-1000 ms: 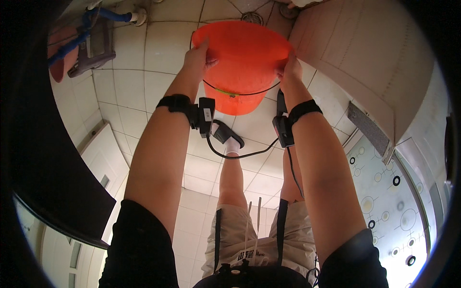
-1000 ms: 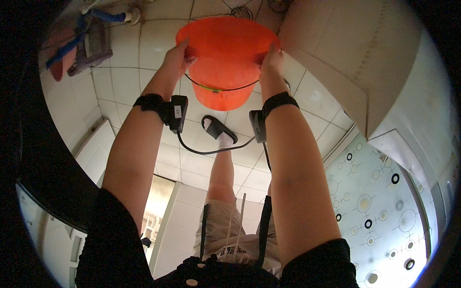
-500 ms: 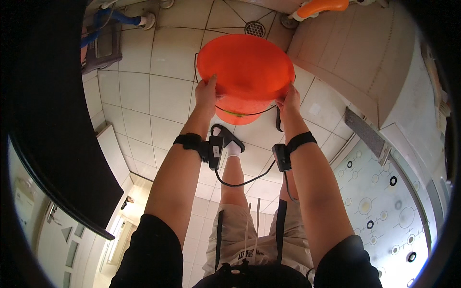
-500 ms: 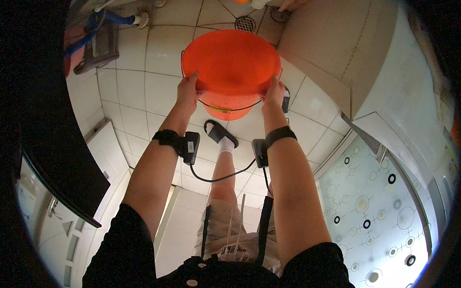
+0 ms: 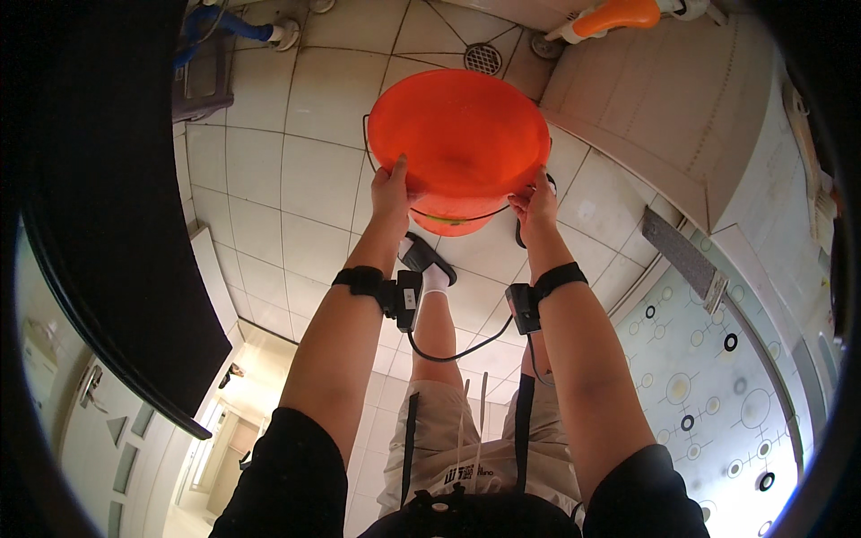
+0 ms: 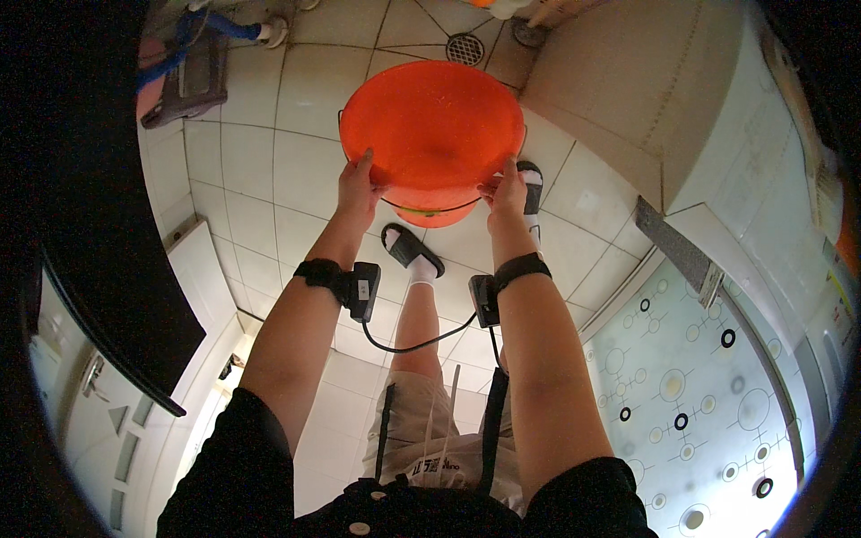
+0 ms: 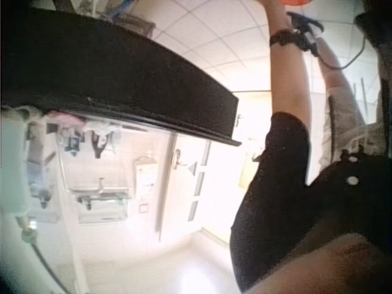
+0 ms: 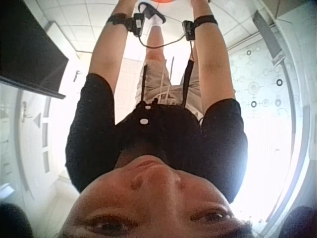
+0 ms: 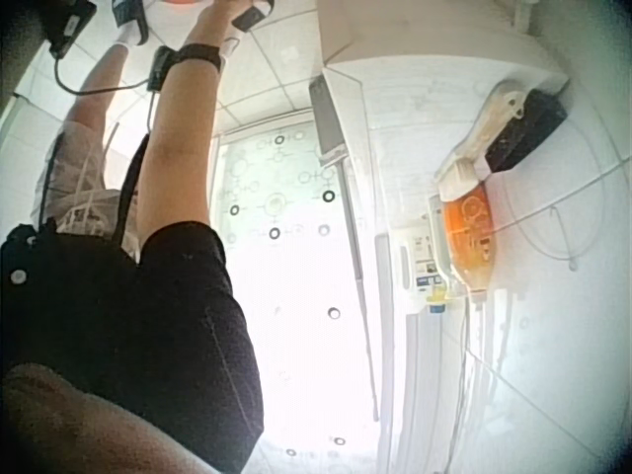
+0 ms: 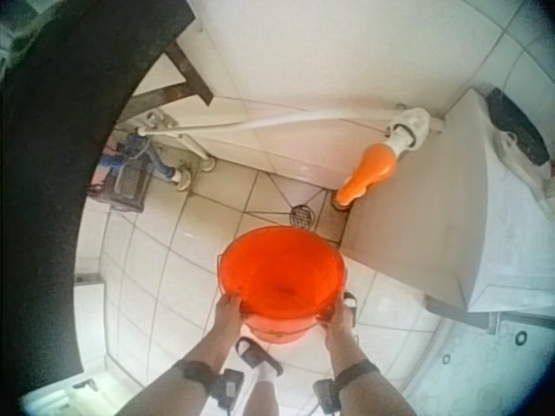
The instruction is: The person fills a red bucket with water from a hose in a bathroom, then moves to a sink and places a pink basin into it.
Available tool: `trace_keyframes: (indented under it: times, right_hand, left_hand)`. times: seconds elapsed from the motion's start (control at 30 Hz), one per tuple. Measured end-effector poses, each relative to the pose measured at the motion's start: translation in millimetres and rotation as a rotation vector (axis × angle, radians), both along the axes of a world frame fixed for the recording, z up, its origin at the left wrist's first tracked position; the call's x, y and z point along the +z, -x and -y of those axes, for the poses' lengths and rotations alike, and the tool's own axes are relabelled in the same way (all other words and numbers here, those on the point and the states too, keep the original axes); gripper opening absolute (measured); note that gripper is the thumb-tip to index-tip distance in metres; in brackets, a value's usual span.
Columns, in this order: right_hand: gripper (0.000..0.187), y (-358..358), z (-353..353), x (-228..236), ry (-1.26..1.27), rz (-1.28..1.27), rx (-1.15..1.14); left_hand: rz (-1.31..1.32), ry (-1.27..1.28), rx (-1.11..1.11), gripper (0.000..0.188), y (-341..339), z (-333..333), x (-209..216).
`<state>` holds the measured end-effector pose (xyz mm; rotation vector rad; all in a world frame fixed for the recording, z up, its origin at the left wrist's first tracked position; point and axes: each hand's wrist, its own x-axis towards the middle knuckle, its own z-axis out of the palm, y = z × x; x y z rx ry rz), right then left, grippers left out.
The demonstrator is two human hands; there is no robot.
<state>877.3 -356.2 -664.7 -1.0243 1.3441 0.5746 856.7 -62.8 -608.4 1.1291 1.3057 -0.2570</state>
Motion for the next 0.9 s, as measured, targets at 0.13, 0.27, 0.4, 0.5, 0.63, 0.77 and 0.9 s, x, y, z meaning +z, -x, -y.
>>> trace_keyframes:
  times: [0.13,0.27,0.4,0.5,0.63,0.77,0.9]
  right_hand:
    - [0.059,-6,-2,3,-0.053,0.039,0.036]
    - [0.056,-6,-8,2,-0.014,0.023,0.029]
    - [0.061,-6,3,-9,-0.017,0.017,0.062]
    - [0.069,-1,9,-10,-0.029,0.003,0.072]
    - [0.059,-4,8,-4,-0.054,0.017,0.084]
    - [0.058,-11,-4,4,-0.088,0.039,0.085]
    - [0.060,-14,7,-7,-0.047,0.066,0.078]
  left_hand:
    - [0.024,-0.012,-0.002,0.049,-6,-2,-1]
    - [0.011,-0.018,-0.032,0.047,-10,-3,-2]
    - [0.003,-0.024,-0.071,0.047,-12,4,-1]
    - [-0.028,-0.061,-0.078,0.048,-10,12,3]
    - [-0.026,-0.057,-0.062,0.050,-8,11,0]
    - [-0.029,-0.039,-0.080,0.048,-14,-8,-8]
    - [-0.054,-0.004,-0.047,0.046,-27,8,-9]
